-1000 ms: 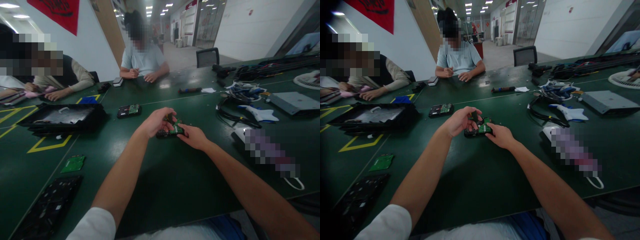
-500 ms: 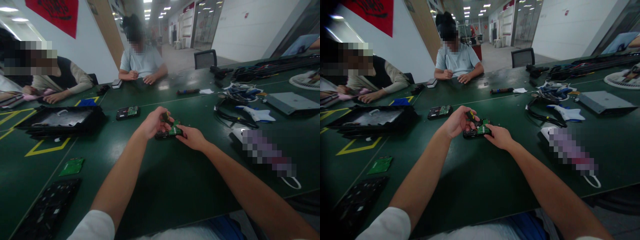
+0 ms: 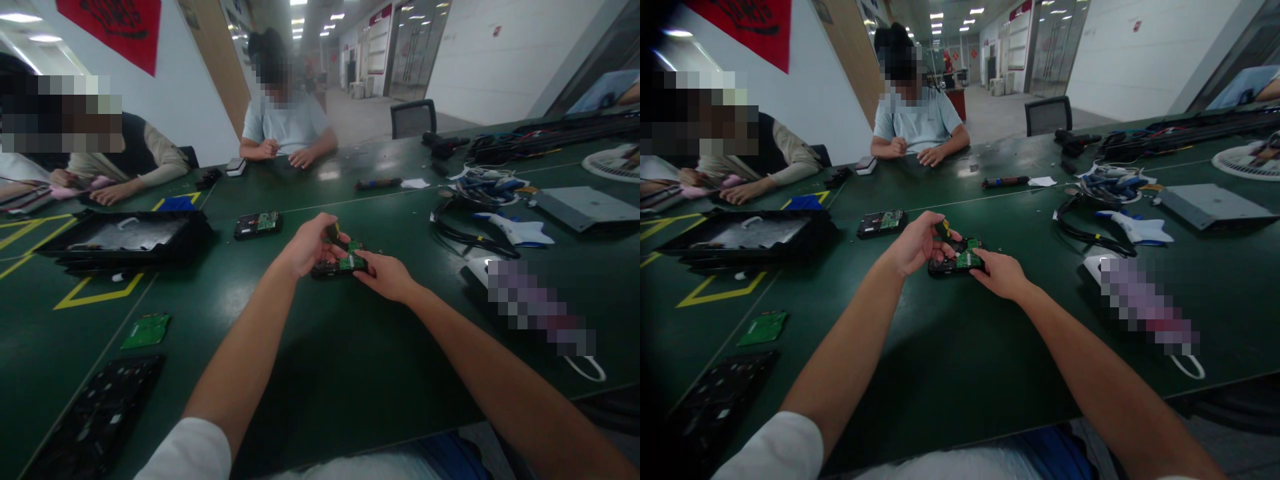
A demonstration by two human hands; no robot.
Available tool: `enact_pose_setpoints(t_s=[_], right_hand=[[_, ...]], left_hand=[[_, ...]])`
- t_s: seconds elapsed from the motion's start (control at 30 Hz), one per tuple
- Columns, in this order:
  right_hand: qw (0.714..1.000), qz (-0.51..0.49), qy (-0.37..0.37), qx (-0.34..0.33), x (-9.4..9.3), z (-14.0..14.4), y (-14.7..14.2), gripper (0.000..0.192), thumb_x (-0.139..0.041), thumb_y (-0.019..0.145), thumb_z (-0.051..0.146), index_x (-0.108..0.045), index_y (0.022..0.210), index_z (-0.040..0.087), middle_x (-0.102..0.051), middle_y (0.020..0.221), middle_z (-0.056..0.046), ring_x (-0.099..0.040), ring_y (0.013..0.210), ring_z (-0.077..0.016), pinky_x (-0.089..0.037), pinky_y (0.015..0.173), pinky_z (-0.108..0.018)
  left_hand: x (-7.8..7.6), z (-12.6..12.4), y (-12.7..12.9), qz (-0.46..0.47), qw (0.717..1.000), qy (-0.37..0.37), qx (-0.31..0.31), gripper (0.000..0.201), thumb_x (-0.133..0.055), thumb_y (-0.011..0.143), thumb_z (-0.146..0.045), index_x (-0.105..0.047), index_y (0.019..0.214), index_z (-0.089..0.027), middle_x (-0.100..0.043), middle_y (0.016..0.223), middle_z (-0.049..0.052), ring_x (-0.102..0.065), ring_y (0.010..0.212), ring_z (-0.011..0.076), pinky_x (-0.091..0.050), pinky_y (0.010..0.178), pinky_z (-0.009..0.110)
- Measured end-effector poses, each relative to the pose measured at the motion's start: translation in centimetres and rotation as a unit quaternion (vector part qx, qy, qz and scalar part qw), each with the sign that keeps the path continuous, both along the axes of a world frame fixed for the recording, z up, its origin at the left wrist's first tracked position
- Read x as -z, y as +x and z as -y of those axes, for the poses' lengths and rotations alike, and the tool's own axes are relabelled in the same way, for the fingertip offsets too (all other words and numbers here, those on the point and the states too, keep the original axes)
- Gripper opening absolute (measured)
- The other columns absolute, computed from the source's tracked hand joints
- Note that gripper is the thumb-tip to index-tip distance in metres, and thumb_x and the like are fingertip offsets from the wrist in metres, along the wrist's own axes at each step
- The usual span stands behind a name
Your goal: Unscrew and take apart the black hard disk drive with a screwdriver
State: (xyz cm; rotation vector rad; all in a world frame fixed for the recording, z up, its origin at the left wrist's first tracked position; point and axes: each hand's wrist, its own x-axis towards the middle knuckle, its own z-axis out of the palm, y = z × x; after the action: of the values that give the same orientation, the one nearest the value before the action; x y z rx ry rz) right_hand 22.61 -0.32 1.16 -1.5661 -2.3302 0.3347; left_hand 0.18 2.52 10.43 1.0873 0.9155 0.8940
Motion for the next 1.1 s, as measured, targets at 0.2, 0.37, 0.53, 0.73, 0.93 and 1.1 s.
enact_pose_setpoints(t_s=[0.2, 0.37, 0.53, 0.73, 0.93, 1.1], right_hand=[[1.0, 0.005, -0.003, 0.0, 0.09, -0.11, 0.01, 0.055, -0.065, 0.104, 0.043, -0.057, 0.154, 0.022, -0.077, 0.094, -0.003, -0.068, 0.079, -0.0199, -0.039, 0.066, -0.031], [1.0, 0.005, -0.001, 0.005, 0.31, -0.23, -0.01, 0.057, -0.065, 0.104, 0.044, -0.056, 0.155, 0.021, -0.077, 0.093, -0.003, -0.068, 0.079, -0.0206, -0.039, 0.066, -0.032], [1.0, 0.002, 0.003, -0.004, 0.2, -0.16, 0.04, 0.057, -0.065, 0.104, 0.043, -0.055, 0.155, 0.021, -0.077, 0.095, -0.004, -0.068, 0.08, -0.0207, -0.039, 0.066, -0.032], [1.0, 0.004, -0.004, -0.003, 0.16, -0.23, 0.03, 0.058, -0.066, 0.104, 0.043, -0.055, 0.156, 0.021, -0.077, 0.094, -0.004, -0.068, 0.08, -0.0206, -0.04, 0.066, -0.032], [1.0, -0.003, -0.001, 0.003, 0.31, -0.19, 0.0, 0.058, -0.065, 0.104, 0.043, -0.055, 0.156, 0.021, -0.077, 0.094, -0.004, -0.067, 0.079, -0.02, -0.04, 0.067, -0.032], [1.0, -0.002, -0.002, -0.004, 0.12, -0.12, 0.02, 0.056, -0.067, 0.103, 0.042, -0.057, 0.155, 0.023, -0.077, 0.095, -0.003, -0.067, 0.078, -0.0192, -0.038, 0.066, -0.031]], left_hand=[[-0.05, -0.18, -0.26, -0.024, 0.999, 0.041, -0.023, 0.024, -0.062, 0.092, -0.041, -0.066, 0.095, -0.017, -0.07, 0.092, 0.006, -0.067, 0.056, 0.0118, -0.045, 0.045, 0.021], [-0.24, 0.12, 0.0, 0.001, 1.0, 0.006, 0.023, 0.026, -0.062, 0.091, -0.043, -0.064, 0.102, -0.018, -0.073, 0.093, 0.007, -0.067, 0.054, 0.014, -0.044, 0.041, 0.022], [-0.26, 0.12, 0.05, -0.002, 1.0, 0.012, 0.006, 0.022, -0.06, 0.093, -0.041, -0.06, 0.097, -0.019, -0.075, 0.095, 0.009, -0.07, 0.057, 0.0149, -0.048, 0.044, 0.022], [-0.34, 0.23, -0.2, -0.023, 0.998, 0.049, 0.03, 0.025, -0.064, 0.091, -0.04, -0.069, 0.1, -0.016, -0.07, 0.094, 0.006, -0.067, 0.055, 0.0115, -0.045, 0.043, 0.02], [-0.08, 0.08, 0.24, 0.011, 1.0, -0.003, 0.005, 0.025, -0.063, 0.092, -0.042, -0.059, 0.099, -0.019, -0.073, 0.089, 0.007, -0.065, 0.053, 0.0138, -0.044, 0.042, 0.022], [-0.08, -0.11, -0.06, -0.013, 0.999, 0.034, -0.015, 0.024, -0.061, 0.093, -0.04, -0.066, 0.095, -0.016, -0.07, 0.091, 0.007, -0.067, 0.056, 0.0123, -0.046, 0.046, 0.021]])
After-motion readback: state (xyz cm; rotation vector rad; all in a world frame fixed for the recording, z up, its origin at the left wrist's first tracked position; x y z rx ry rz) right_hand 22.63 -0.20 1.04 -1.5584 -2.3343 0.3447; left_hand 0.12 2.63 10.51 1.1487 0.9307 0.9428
